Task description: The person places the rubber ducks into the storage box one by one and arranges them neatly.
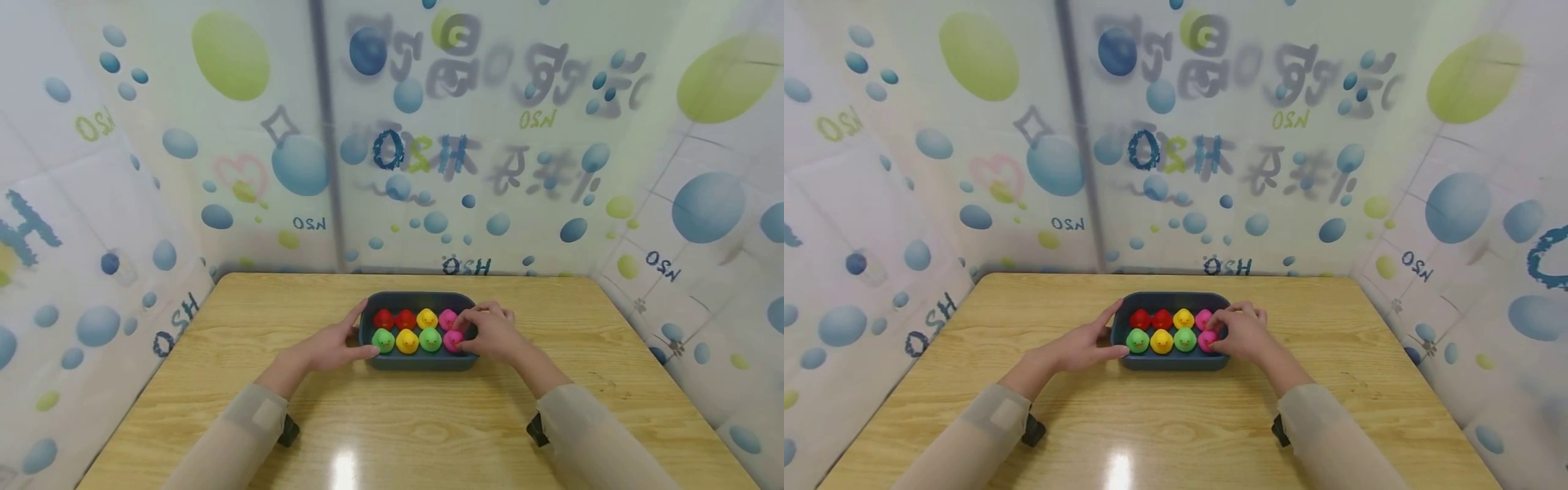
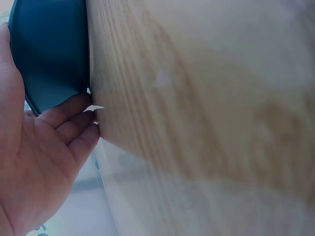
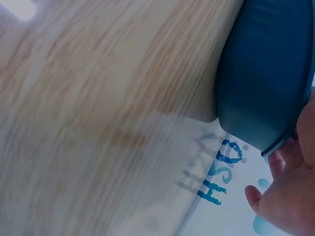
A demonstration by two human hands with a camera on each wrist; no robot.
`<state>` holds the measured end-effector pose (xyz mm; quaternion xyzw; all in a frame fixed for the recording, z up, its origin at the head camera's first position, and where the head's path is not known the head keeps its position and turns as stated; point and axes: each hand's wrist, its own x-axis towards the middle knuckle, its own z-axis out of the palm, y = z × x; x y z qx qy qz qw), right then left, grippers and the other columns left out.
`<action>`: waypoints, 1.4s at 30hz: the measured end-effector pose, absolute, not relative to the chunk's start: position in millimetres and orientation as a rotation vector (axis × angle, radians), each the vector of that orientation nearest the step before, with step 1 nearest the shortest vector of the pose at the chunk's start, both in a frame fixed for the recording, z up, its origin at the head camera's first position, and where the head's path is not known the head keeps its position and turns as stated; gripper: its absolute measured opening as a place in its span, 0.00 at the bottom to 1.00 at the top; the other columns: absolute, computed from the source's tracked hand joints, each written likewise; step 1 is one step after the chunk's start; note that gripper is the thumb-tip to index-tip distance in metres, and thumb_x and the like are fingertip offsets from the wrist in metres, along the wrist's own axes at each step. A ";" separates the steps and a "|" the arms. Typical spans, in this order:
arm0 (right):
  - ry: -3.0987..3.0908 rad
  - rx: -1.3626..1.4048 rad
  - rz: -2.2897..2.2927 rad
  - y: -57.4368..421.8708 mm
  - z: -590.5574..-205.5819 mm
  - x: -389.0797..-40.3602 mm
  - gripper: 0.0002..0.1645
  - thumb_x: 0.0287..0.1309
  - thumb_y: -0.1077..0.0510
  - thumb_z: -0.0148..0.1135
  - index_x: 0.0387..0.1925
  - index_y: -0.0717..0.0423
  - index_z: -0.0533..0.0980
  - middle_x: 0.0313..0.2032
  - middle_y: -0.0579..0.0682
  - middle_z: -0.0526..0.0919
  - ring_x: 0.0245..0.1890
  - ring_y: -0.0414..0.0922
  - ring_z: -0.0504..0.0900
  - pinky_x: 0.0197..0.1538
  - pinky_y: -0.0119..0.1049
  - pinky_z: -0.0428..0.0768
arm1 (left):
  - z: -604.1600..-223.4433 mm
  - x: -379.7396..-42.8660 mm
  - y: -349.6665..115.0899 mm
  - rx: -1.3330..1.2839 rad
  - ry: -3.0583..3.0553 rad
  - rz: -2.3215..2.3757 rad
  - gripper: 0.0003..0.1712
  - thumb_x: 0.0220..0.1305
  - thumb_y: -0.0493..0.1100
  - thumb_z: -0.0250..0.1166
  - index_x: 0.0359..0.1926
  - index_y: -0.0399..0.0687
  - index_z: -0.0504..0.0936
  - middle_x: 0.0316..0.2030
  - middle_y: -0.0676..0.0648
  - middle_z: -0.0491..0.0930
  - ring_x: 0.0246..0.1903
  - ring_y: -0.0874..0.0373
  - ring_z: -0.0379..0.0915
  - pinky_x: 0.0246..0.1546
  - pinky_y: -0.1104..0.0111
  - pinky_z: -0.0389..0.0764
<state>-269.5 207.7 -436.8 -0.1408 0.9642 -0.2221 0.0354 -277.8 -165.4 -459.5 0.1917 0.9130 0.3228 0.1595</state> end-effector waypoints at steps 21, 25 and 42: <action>2.964 -0.398 -0.672 201.8 -437.6 -269.1 0.16 0.61 0.53 0.83 0.48 0.46 0.86 0.48 0.45 0.90 0.74 0.62 0.65 0.73 0.72 0.56 | -460.8 -276.2 -166.0 0.543 2.603 0.936 0.65 0.70 0.77 0.66 0.90 0.73 0.34 0.79 0.35 0.72 0.78 0.35 0.68 0.82 0.38 0.63; 2.958 -0.410 -0.700 202.7 -437.8 -269.5 0.17 0.61 0.53 0.84 0.49 0.47 0.87 0.48 0.45 0.90 0.74 0.62 0.65 0.73 0.72 0.56 | -460.3 -277.1 -165.8 0.543 2.604 0.932 0.65 0.69 0.78 0.66 0.90 0.73 0.34 0.79 0.36 0.72 0.78 0.35 0.68 0.82 0.38 0.63; 3.164 -0.573 -0.927 225.6 -430.8 -260.9 0.17 0.74 0.53 0.71 0.57 0.56 0.86 0.56 0.56 0.90 0.62 0.62 0.82 0.71 0.71 0.74 | -459.9 -276.3 -166.7 0.571 2.620 0.955 0.66 0.72 0.75 0.65 0.91 0.64 0.32 0.80 0.36 0.70 0.80 0.34 0.65 0.83 0.39 0.61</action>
